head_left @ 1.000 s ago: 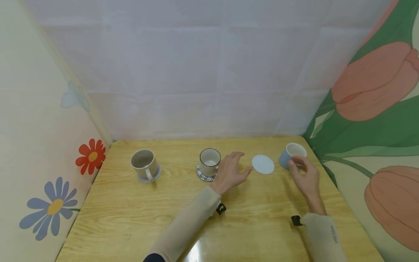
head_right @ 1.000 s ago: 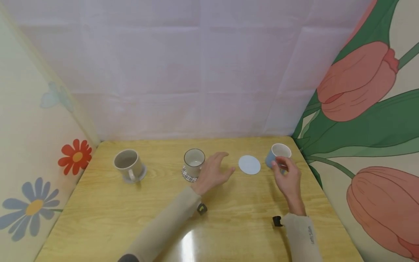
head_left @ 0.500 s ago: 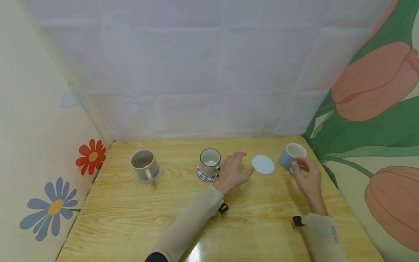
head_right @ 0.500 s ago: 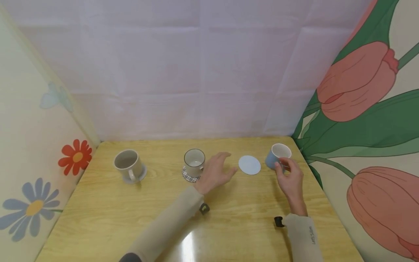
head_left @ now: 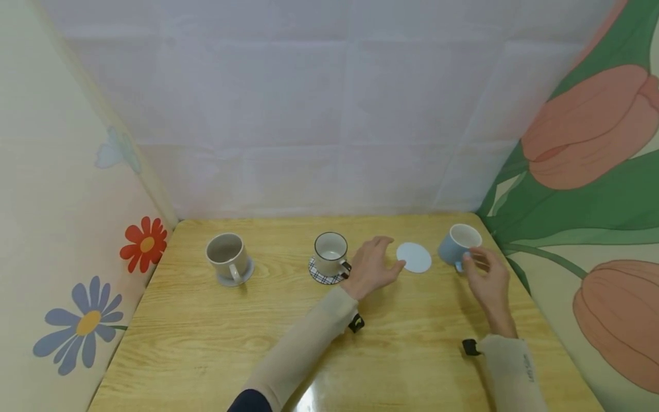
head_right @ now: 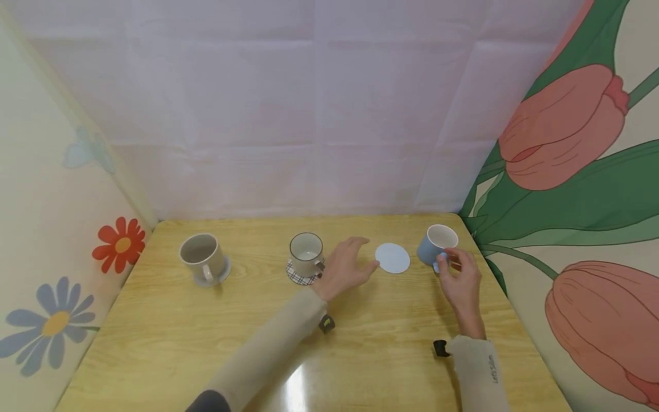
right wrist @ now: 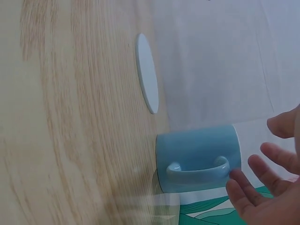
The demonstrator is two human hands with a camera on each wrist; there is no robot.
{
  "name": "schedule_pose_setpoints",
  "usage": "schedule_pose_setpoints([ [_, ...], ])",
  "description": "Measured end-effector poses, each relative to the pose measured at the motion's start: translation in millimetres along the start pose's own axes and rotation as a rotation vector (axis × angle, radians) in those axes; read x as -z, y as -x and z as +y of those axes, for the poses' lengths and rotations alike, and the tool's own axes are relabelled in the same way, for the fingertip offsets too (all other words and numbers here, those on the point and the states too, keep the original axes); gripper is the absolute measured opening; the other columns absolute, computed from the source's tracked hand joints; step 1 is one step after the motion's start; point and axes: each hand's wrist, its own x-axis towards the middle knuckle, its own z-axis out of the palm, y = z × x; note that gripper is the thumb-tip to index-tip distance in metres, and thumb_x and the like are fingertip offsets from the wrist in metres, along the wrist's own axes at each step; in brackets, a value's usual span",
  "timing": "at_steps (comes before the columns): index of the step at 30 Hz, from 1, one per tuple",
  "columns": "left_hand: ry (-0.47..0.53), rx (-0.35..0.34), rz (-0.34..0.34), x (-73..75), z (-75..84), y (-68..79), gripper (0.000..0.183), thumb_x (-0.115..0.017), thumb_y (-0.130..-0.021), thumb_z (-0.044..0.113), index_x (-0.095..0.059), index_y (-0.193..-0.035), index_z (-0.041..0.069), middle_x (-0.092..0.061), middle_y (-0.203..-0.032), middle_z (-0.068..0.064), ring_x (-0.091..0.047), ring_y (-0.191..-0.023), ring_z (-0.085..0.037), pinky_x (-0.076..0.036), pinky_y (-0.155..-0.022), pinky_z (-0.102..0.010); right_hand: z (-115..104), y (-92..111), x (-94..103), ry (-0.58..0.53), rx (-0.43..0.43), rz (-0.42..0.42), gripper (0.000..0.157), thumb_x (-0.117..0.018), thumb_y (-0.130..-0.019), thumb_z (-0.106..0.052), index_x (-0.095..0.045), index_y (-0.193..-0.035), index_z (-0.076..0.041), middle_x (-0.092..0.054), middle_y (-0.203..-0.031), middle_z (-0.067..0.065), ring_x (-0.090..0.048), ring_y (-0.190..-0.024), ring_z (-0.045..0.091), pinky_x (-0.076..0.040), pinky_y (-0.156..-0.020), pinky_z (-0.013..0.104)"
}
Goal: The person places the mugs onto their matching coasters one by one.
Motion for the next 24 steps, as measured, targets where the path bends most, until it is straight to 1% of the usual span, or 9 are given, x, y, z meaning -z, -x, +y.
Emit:
schedule_pose_setpoints([
  [8,-0.01,0.013,-0.014,-4.3,3.9,-4.4,0.062,-0.067,-0.101,0.049,-0.058,-0.15,0.012,-0.063,-0.151,-0.006,-0.065,-0.132,-0.025,-0.054,-0.112,-0.037,4,-1,0.5,0.03,-0.031,0.012,0.033,-0.068,-0.102,-0.009,-0.067,-0.131,0.005,-0.063,-0.124,0.009,-0.053,-0.099,-0.013,-0.045,-0.089,0.004],
  [13,-0.004,0.03,-0.034,-9.7,3.1,-6.1,0.062,-0.065,-0.102,0.05,-0.057,-0.151,0.012,-0.062,-0.152,-0.006,-0.064,-0.133,-0.025,-0.053,-0.113,-0.038,7,1,1.7,0.048,-0.045,0.014,0.034,-0.068,-0.102,-0.009,-0.066,-0.133,0.004,-0.061,-0.127,0.011,-0.054,-0.101,-0.008,-0.044,-0.09,0.003],
  [16,-0.004,0.034,-0.036,-13.4,1.9,-7.2,0.062,-0.064,-0.103,0.05,-0.057,-0.151,0.012,-0.062,-0.152,-0.007,-0.064,-0.133,-0.025,-0.054,-0.112,-0.038,10,2,2.7,0.06,-0.063,0.004,0.036,-0.067,-0.102,-0.009,-0.065,-0.135,0.004,-0.061,-0.129,0.014,-0.058,-0.104,0.002,-0.044,-0.089,0.004],
  [20,-0.021,0.033,-0.024,-17.0,1.8,-9.0,0.06,-0.064,-0.103,0.05,-0.058,-0.15,0.012,-0.064,-0.15,-0.007,-0.065,-0.131,-0.025,-0.055,-0.11,-0.036,14,2,4.0,0.067,-0.094,-0.03,0.039,-0.065,-0.104,-0.011,-0.061,-0.139,0.006,-0.06,-0.136,0.018,-0.063,-0.117,0.026,-0.042,-0.089,0.002],
  [21,-0.025,0.032,-0.021,-17.7,2.0,-9.2,0.06,-0.064,-0.103,0.05,-0.059,-0.149,0.012,-0.064,-0.15,-0.007,-0.065,-0.13,-0.025,-0.055,-0.109,-0.036,14,2,4.2,0.067,-0.103,-0.037,0.04,-0.065,-0.104,-0.011,-0.061,-0.14,0.006,-0.059,-0.137,0.019,-0.063,-0.116,0.025,-0.042,-0.089,0.001],
  [23,-0.029,0.036,-0.017,-19.2,3.3,-9.6,0.06,-0.065,-0.102,0.049,-0.059,-0.149,0.011,-0.064,-0.149,-0.007,-0.066,-0.13,-0.025,-0.055,-0.11,-0.035,15,2,4.8,0.065,-0.129,-0.056,0.041,-0.064,-0.105,-0.012,-0.059,-0.142,0.006,-0.059,-0.14,0.02,-0.063,-0.12,0.03,-0.04,-0.088,0.0],
  [24,-0.031,0.036,-0.013,-20.1,3.8,-9.8,0.06,-0.065,-0.102,0.049,-0.06,-0.148,0.011,-0.065,-0.149,-0.007,-0.066,-0.129,-0.025,-0.055,-0.11,-0.035,16,2,5.2,0.067,-0.14,-0.064,0.042,-0.064,-0.105,-0.012,-0.058,-0.142,0.006,-0.06,-0.141,0.021,-0.063,-0.12,0.029,-0.04,-0.087,-0.001],
])
